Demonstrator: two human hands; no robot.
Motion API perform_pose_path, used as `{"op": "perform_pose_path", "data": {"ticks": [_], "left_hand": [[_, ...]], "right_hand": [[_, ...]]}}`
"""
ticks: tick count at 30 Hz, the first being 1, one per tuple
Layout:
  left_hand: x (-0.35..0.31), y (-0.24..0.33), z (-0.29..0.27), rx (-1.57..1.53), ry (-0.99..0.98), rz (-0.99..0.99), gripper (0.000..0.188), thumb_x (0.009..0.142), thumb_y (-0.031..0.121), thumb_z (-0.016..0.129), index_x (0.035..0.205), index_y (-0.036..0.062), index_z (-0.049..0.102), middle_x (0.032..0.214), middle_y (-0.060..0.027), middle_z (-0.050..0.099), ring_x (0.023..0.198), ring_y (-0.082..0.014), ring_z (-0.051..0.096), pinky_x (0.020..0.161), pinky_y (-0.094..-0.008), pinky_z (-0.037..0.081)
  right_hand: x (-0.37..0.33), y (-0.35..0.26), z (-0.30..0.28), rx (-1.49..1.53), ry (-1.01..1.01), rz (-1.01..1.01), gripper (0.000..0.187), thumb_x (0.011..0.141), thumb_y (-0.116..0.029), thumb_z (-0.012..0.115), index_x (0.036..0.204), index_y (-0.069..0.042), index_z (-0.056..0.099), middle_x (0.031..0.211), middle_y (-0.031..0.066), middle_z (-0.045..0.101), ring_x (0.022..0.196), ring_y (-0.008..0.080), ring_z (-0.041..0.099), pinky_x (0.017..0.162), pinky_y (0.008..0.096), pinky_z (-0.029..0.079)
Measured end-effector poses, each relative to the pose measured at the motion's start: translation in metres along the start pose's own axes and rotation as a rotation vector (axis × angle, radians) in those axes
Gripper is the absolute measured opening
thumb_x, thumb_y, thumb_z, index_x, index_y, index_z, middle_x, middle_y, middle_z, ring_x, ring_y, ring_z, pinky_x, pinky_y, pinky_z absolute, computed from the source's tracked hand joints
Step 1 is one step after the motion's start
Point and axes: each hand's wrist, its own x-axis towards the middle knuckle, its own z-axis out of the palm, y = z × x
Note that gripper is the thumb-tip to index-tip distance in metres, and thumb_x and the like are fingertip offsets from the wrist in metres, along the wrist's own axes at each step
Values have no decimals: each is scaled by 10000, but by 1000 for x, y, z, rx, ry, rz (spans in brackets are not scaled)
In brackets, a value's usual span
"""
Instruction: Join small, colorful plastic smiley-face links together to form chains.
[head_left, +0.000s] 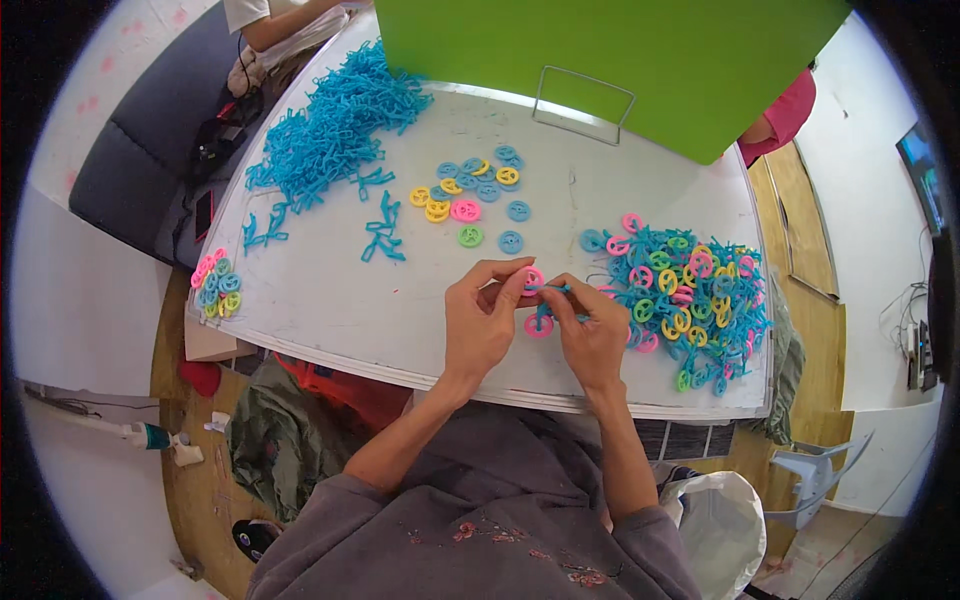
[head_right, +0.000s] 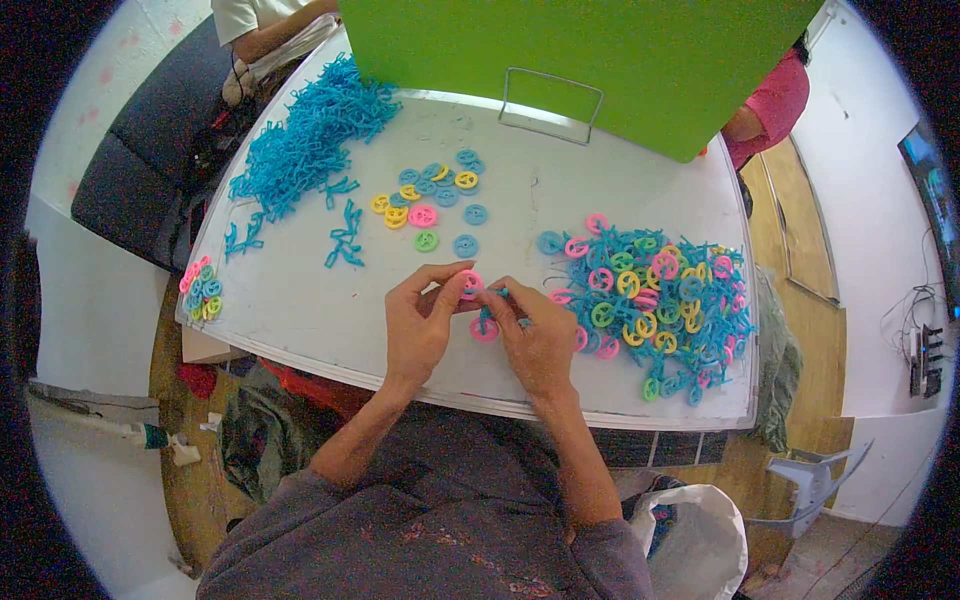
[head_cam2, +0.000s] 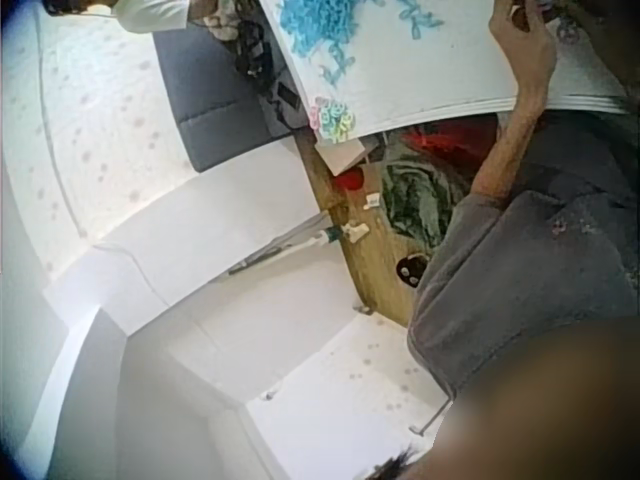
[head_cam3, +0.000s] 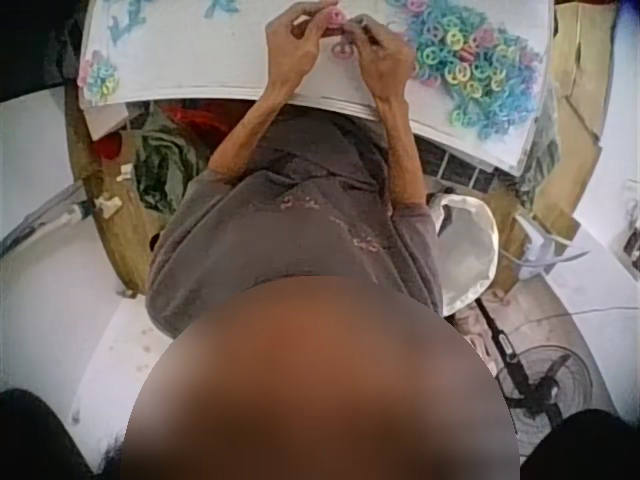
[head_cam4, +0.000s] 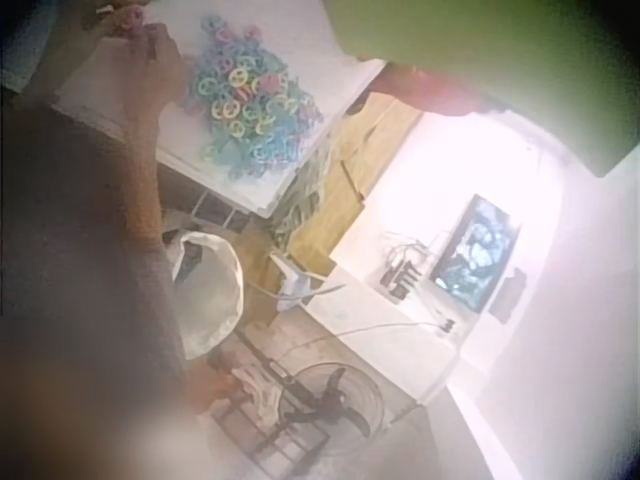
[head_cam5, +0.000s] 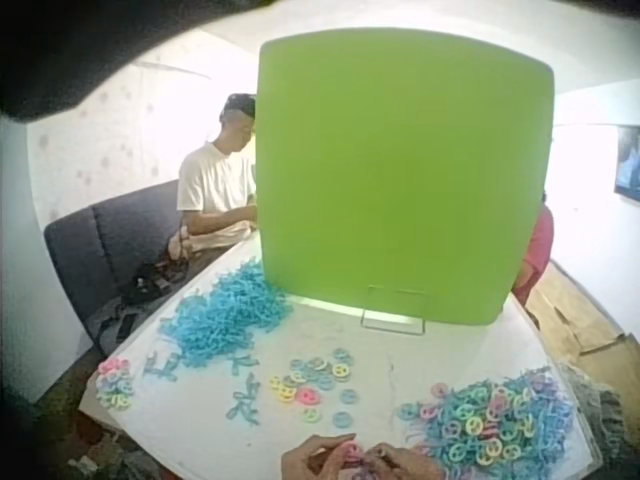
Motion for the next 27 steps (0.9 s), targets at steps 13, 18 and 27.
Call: {"op": "perform_pose_path", "data": {"ticks": [13,18,27], "left_hand": [[3,-7,-2,275,-11,118,142,941,-4,525,1051,-59,596,989,-103,626,851,-161,648,771,-294,588],[5,-6,-3,342,-43,149,132,936,-40,495,1024,-59,592,959,-101,618,847,-159,648,766,-280,581],[14,-2,-13,239,-64,14,145,947,-6,493,1022,-30,615,910,-81,636,843,-142,634,762,-289,567]], "right_hand": [[-1,2,6,93,48,125,113,859,-67,684,930,20,678,726,36,679,632,52,587,568,223,448],[-1,3,6,-111,84,-102,173,795,19,697,966,3,678,790,69,681,667,113,630,611,243,467],[1,-1,-7,339,-137,205,189,849,-26,657,1036,-19,678,867,72,702,733,111,643,670,254,495]]}}
